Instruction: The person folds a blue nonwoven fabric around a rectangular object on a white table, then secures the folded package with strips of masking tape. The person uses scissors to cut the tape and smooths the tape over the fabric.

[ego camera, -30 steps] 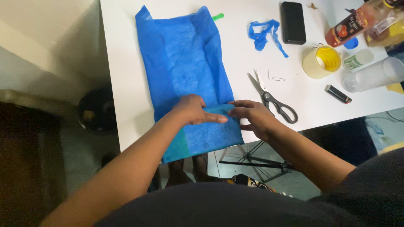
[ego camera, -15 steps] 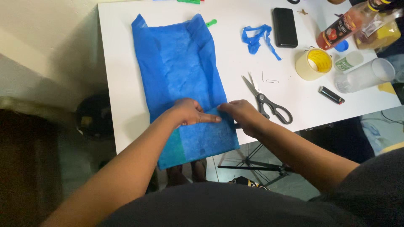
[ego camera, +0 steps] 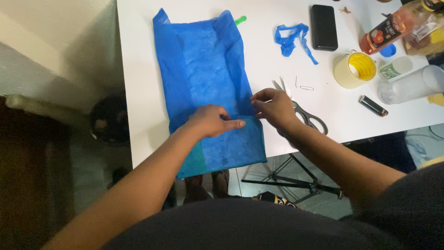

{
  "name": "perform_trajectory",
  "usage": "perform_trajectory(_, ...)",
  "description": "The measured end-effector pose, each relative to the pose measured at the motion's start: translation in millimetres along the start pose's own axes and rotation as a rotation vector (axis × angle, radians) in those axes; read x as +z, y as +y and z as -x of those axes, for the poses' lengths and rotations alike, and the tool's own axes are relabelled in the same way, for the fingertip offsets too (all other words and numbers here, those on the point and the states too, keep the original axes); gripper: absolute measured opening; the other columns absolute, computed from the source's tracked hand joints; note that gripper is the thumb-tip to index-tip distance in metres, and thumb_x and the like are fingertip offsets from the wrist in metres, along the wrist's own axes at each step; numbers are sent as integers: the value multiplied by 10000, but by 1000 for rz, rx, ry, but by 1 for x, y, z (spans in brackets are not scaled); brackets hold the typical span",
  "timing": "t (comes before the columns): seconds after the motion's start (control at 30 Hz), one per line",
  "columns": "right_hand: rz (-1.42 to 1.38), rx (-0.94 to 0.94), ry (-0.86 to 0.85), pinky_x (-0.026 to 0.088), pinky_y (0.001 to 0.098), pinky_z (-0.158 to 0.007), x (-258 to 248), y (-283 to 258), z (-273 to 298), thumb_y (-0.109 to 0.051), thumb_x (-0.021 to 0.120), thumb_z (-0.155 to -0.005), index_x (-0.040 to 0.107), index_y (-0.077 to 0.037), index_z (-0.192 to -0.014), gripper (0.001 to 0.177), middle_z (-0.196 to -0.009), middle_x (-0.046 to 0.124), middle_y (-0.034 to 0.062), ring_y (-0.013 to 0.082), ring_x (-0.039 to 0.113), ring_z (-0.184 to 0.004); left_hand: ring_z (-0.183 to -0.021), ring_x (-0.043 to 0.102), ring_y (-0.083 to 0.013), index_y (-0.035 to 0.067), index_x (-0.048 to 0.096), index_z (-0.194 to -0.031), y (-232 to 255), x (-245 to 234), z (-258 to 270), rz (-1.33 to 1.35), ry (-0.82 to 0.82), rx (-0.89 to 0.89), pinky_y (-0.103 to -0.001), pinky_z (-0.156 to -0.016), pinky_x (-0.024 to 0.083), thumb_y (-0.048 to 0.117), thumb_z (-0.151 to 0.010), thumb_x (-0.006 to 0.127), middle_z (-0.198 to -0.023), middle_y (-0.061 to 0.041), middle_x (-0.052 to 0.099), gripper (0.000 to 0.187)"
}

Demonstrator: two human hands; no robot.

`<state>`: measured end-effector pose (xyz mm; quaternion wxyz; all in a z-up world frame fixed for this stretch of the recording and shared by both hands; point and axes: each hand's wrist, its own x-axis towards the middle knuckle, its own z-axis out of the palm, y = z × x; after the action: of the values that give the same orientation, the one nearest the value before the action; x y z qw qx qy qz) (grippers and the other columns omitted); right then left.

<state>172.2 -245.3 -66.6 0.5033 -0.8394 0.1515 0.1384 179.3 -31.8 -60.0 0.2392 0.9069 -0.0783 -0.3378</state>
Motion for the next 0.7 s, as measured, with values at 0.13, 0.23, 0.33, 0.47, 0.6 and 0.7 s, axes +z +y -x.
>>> perform_trajectory(0.13, 31, -131, -238, 639, 311, -757, -16, -9, -19, -30, 729, -875, 760, -39, -1086, 213, -970, 769, 115, 190, 752, -833, -1154, 659, -318, 131, 721, -1199, 11, 13, 23, 3, 199, 191, -460, -967, 531, 645, -761, 749, -1222, -149, 697, 676)
perform_trajectory(0.23, 323, -394, -422, 629, 300, -754, -21, -16, -33, -52, 753, -834, 793, -106, -1066, 242, -971, 778, 83, 175, 749, -835, -1175, 607, -358, 148, 661, -1281, 21, 19, 30, 19, 261, 310, -482, -974, 500, 625, -721, 791, -1241, -172, 640, 747)
perform_trajectory(0.33, 579, -624, -483, 612, 305, -738, -18, -20, -41, -51, 802, -778, 806, -112, -994, 225, -978, 754, 68, 176, 740, -829, -1185, 588, -367, 182, 610, -1361, 26, 20, 32, -33, 204, 300, -487, -969, 497, 636, -646, 828, -1252, -165, 607, 875)
perform_trajectory(0.47, 642, -696, -525, 592, 323, -717, -16, -26, -40, -42, 804, -764, 812, -98, -939, 184, -925, 725, 81, 200, 722, -783, -1205, 590, -348, 143, 635, -1323, 27, 18, 31, -111, 172, 293, -464, -1000, 501, 659, -511, 905, -1267, -152, 603, 1000)
perform_trajectory(0.6, 673, -751, -571, 579, 346, -687, -13, -29, -38, -6, 754, -792, 797, -75, -900, 135, -881, 701, 98, 221, 697, -754, -1233, 577, -322, 130, 630, -1323, 29, 18, 32, -124, 174, 283, -480, -994, 494, 633, -415, 953, -1284, -114, 607, 1088)
perform_trajectory(0.7, 687, -743, -516, 578, 356, -699, -9, -29, -36, -24, 725, -838, 753, -60, -937, 109, -906, 701, 90, 230, 708, -793, -1233, 573, -323, 138, 636, -1319, 31, 18, 31, -154, 143, 263, -485, -992, 494, 630, -436, 951, -1303, -113, 595, 1059)
